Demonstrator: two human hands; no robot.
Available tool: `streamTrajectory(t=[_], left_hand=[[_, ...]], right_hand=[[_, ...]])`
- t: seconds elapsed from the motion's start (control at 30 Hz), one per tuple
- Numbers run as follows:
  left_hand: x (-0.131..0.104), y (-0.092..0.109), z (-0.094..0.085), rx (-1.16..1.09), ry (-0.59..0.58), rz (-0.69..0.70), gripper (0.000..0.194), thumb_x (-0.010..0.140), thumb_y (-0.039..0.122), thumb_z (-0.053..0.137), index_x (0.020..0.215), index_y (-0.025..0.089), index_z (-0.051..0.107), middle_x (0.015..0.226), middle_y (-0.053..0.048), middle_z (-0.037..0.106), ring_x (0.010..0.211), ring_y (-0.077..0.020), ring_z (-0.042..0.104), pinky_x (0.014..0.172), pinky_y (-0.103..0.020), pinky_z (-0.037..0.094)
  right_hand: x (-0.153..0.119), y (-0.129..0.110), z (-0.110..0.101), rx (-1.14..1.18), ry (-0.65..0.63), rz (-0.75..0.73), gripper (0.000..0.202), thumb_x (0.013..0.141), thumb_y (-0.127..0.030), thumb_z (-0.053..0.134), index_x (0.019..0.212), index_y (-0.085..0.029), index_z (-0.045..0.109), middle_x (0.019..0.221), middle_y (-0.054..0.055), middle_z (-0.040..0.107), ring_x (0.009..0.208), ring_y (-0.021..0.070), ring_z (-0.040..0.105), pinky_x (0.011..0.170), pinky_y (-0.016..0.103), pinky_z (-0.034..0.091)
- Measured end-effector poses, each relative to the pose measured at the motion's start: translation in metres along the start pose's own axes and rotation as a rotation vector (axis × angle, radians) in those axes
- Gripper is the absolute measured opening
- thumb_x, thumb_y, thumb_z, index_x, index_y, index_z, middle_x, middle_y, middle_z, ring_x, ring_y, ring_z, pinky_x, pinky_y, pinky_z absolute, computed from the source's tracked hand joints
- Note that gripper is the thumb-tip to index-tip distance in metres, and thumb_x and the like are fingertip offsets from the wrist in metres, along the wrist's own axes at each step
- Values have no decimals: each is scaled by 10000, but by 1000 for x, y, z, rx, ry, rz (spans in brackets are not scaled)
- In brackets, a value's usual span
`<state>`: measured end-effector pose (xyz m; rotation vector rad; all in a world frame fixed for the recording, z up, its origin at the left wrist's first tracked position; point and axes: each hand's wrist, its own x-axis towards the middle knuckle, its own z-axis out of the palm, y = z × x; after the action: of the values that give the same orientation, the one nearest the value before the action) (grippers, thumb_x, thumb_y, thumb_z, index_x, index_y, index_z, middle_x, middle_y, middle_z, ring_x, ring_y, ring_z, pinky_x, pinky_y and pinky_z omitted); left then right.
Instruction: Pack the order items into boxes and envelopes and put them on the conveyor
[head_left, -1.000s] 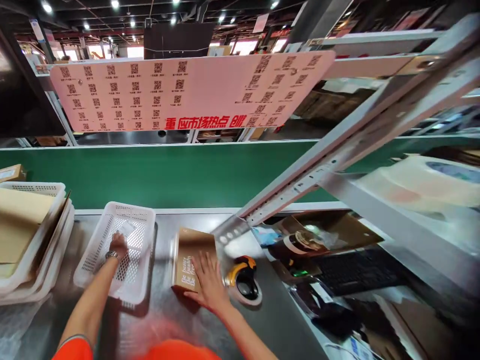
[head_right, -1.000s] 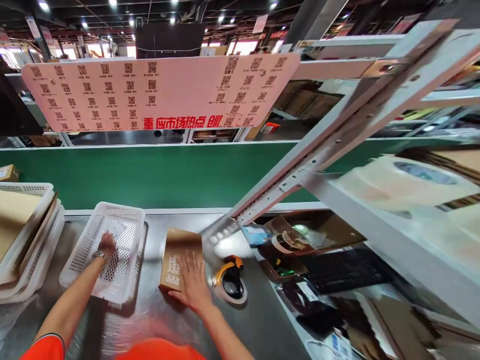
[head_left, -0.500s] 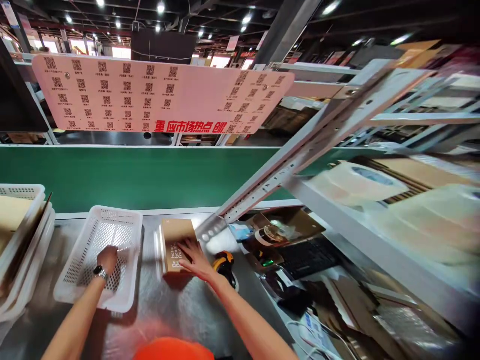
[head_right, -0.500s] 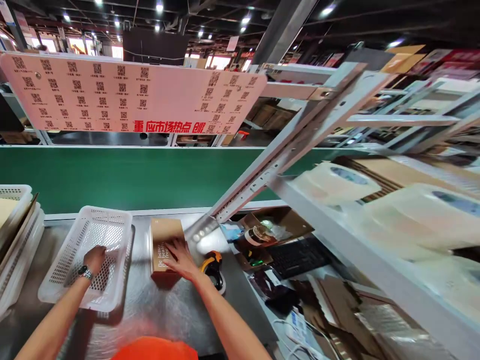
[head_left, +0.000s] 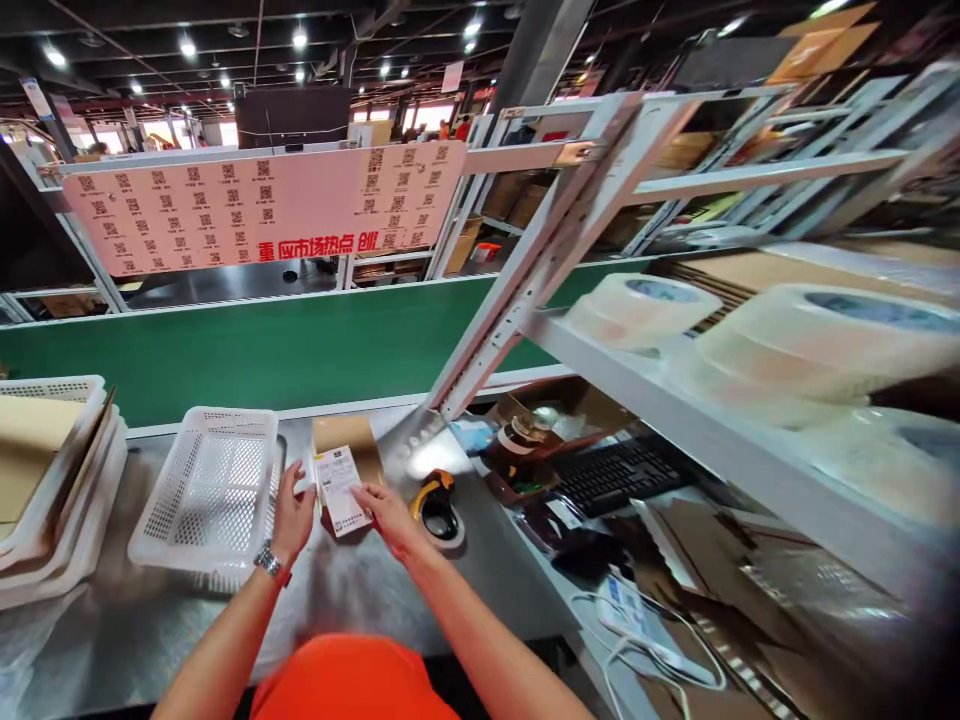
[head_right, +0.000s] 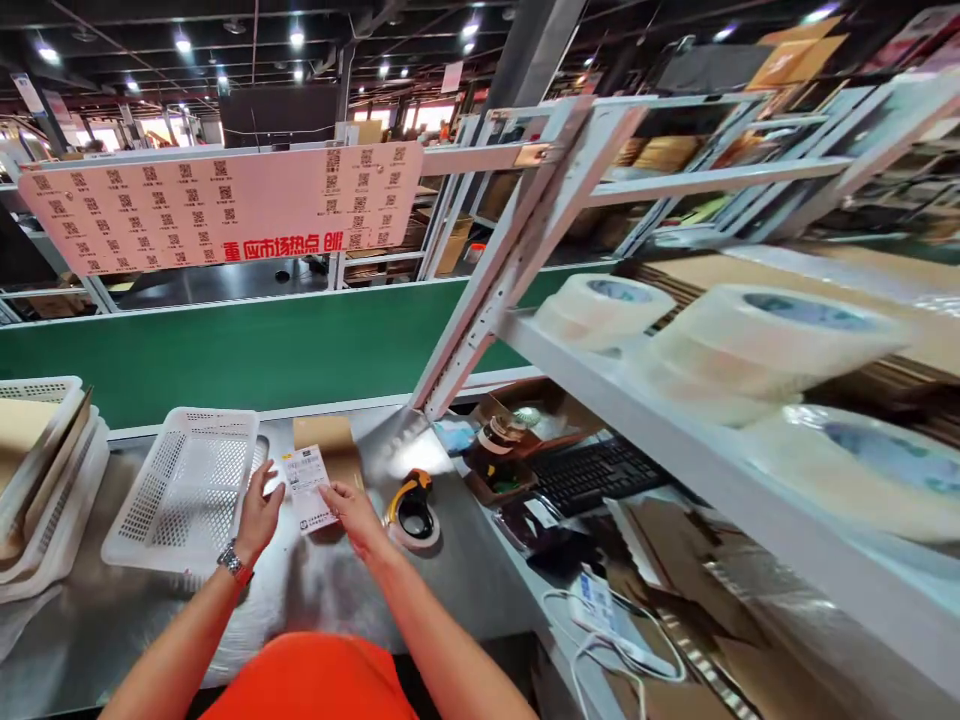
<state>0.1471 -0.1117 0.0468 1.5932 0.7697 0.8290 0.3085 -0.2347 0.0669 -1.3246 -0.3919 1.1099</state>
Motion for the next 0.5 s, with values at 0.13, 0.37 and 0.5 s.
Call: streamTrajectory(t=[0.13, 0.37, 0.5], left_hand=[[-22, 10, 36, -316, -281, -414, 677, 810, 712, 863, 1176, 145, 830, 1162, -192, 843, 986, -322, 826, 849, -462, 693], [-27, 21, 67, -368, -132, -498, 507, 723, 548, 984, 985, 132, 860, 1109, -202, 866, 906, -304, 831, 744, -389, 689], [-30, 25, 77, -371, -150, -513, 455, 760, 494, 984, 1001, 131, 854, 1068, -189, 868, 850, -279, 831, 693, -362, 683]], right_hand=[[-14, 6, -6, 37, 84, -58, 683, 561, -825, 963, 798, -203, 806, 776, 61, 814, 756, 248, 735, 793, 394, 561], [-46, 19, -41, 75, 146, -3, 621, 595, -747, 972, 909, -224, 854, 949, 81, 858, 893, 251, 779, 807, 370, 615], [-58, 17, -54, 97, 135, -3, 546, 621, -650, 1007, 929, -225, 856, 963, 86, 864, 892, 255, 795, 826, 383, 644]])
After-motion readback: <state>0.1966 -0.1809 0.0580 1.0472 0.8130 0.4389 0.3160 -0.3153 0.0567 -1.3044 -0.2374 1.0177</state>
